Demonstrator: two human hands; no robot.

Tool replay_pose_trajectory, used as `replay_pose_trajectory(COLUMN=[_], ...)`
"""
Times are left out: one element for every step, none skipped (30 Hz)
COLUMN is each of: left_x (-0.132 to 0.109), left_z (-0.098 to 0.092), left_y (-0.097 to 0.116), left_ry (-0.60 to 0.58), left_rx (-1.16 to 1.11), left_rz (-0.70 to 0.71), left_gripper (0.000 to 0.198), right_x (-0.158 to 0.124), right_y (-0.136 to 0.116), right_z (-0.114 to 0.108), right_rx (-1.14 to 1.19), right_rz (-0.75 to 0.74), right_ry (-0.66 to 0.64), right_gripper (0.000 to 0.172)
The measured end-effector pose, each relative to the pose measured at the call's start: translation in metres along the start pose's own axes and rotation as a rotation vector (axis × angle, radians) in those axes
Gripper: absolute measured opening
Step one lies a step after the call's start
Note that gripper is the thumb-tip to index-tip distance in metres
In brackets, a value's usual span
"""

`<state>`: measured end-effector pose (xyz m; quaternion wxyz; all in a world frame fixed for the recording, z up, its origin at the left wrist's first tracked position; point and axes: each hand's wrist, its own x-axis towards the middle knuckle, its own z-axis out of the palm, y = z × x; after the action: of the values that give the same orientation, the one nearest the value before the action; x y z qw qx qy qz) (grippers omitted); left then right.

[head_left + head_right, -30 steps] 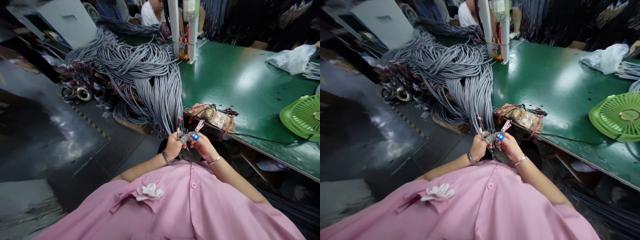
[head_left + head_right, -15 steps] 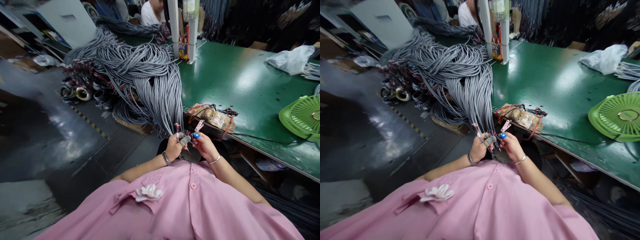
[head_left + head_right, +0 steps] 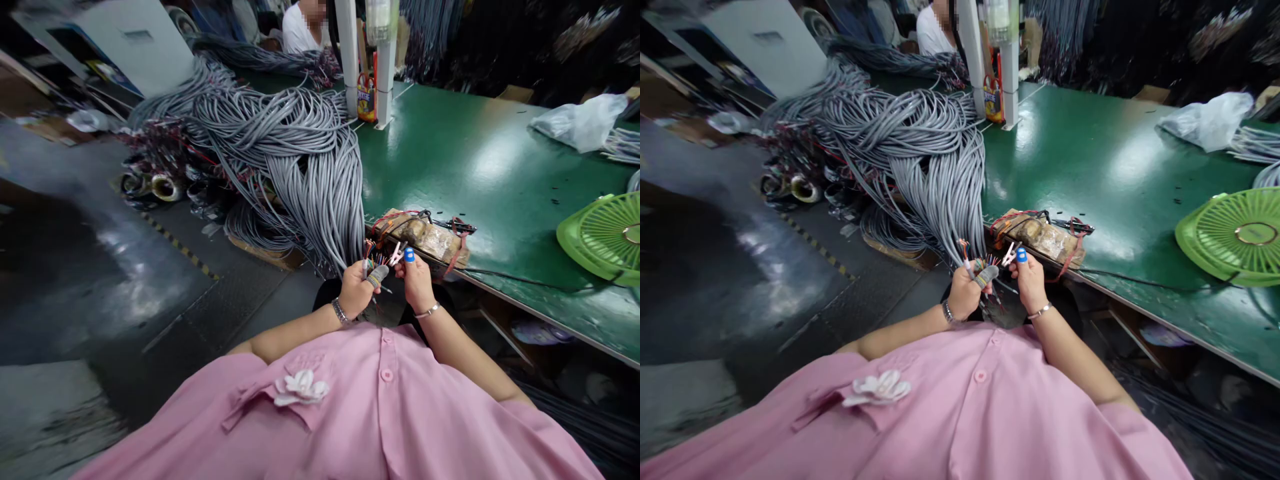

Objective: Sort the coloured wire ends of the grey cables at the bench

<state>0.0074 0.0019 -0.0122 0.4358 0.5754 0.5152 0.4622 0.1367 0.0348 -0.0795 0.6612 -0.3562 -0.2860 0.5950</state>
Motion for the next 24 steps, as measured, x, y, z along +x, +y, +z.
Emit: replay_pose_trajectory(left_x=[0.001,0.002,0.002,0.002,0.002,0.002,0.002,0.002,0.002,0.002,0.002,0.002,0.003,0.003,0.003,0.003,0.003,0.002,0.001,0.0,-0.001,-0.002,-0.003,-0.005], left_z=[0.0,0.001,0.001,0.001,0.002,0.002,0.002,0.003,0.003,0.003,0.003,0.003,0.003,0.003,0.003,0.002,0.002,0.001,0.0,-0.001,-0.002,-0.004,-0.007,-0.009], left_y=[-0.001,-0.002,-0.002,-0.002,-0.002,-0.002,-0.001,-0.001,-0.001,0.0,-0.001,-0.001,-0.001,-0.002,-0.002,-0.003,-0.003,-0.003,-0.004,-0.004,-0.004,-0.004,-0.005,-0.005], left_ry=[-0.001,-0.001,-0.002,-0.004,-0.005,-0.007,-0.012,-0.019,-0.027,-0.035,-0.041,-0.045,-0.048,-0.05,-0.052,-0.053,-0.052,-0.049,-0.045,-0.043,-0.042,-0.043,-0.048,-0.054], left_rx=[0.012,0.02,0.024,0.028,0.034,0.042,0.051,0.061,0.07,0.078,0.084,0.088,0.089,0.088,0.085,0.08,0.071,0.06,0.05,0.041,0.031,0.022,0.013,0.004], left_rz=[-0.001,-0.002,-0.003,-0.005,-0.007,-0.011,-0.014,-0.017,-0.019,-0.019,-0.018,-0.018,-0.018,-0.018,-0.017,-0.018,-0.02,-0.023,-0.028,-0.035,-0.044,-0.053,-0.063,-0.075], left_gripper=[0.035,0.035,0.035,0.035,0.035,0.036,0.036,0.036,0.037,0.037,0.037,0.036,0.036,0.036,0.035,0.035,0.035,0.035,0.035,0.035,0.035,0.036,0.036,0.037], right_x=[0.001,0.002,0.003,0.004,0.004,0.005,0.006,0.006,0.006,0.006,0.006,0.006,0.005,0.005,0.004,0.003,0.003,0.002,0.0,-0.001,-0.002,-0.004,-0.007,-0.009], right_y=[0.001,0.001,0.001,0.001,0.001,0.001,0.001,0.001,0.002,0.003,0.004,0.004,0.005,0.004,0.004,0.004,0.003,0.003,0.003,0.003,0.004,0.004,0.005,0.005], right_z=[0.002,0.004,0.006,0.008,0.01,0.011,0.012,0.013,0.014,0.014,0.014,0.014,0.014,0.014,0.014,0.014,0.013,0.012,0.011,0.009,0.007,0.004,0.002,-0.001], right_rx=[0.043,0.104,0.176,0.247,0.304,0.346,0.373,0.388,0.396,0.399,0.402,0.406,0.409,0.412,0.415,0.418,0.421,0.425,0.431,0.44,0.448,0.455,0.461,0.464], right_rz=[0.037,0.094,0.157,0.212,0.249,0.264,0.262,0.254,0.245,0.237,0.233,0.233,0.236,0.242,0.252,0.264,0.277,0.289,0.303,0.319,0.336,0.352,0.368,0.384], right_ry=[-0.015,-0.044,-0.073,-0.088,-0.084,-0.065,-0.041,-0.024,-0.016,-0.015,-0.018,-0.024,-0.031,-0.039,-0.054,-0.072,-0.094,-0.119,-0.147,-0.176,-0.203,-0.23,-0.262,-0.298], right_gripper=[0.046,0.049,0.05,0.051,0.051,0.049,0.047,0.044,0.043,0.041,0.041,0.041,0.041,0.042,0.044,0.046,0.048,0.051,0.054,0.056,0.058,0.059,0.059,0.059])
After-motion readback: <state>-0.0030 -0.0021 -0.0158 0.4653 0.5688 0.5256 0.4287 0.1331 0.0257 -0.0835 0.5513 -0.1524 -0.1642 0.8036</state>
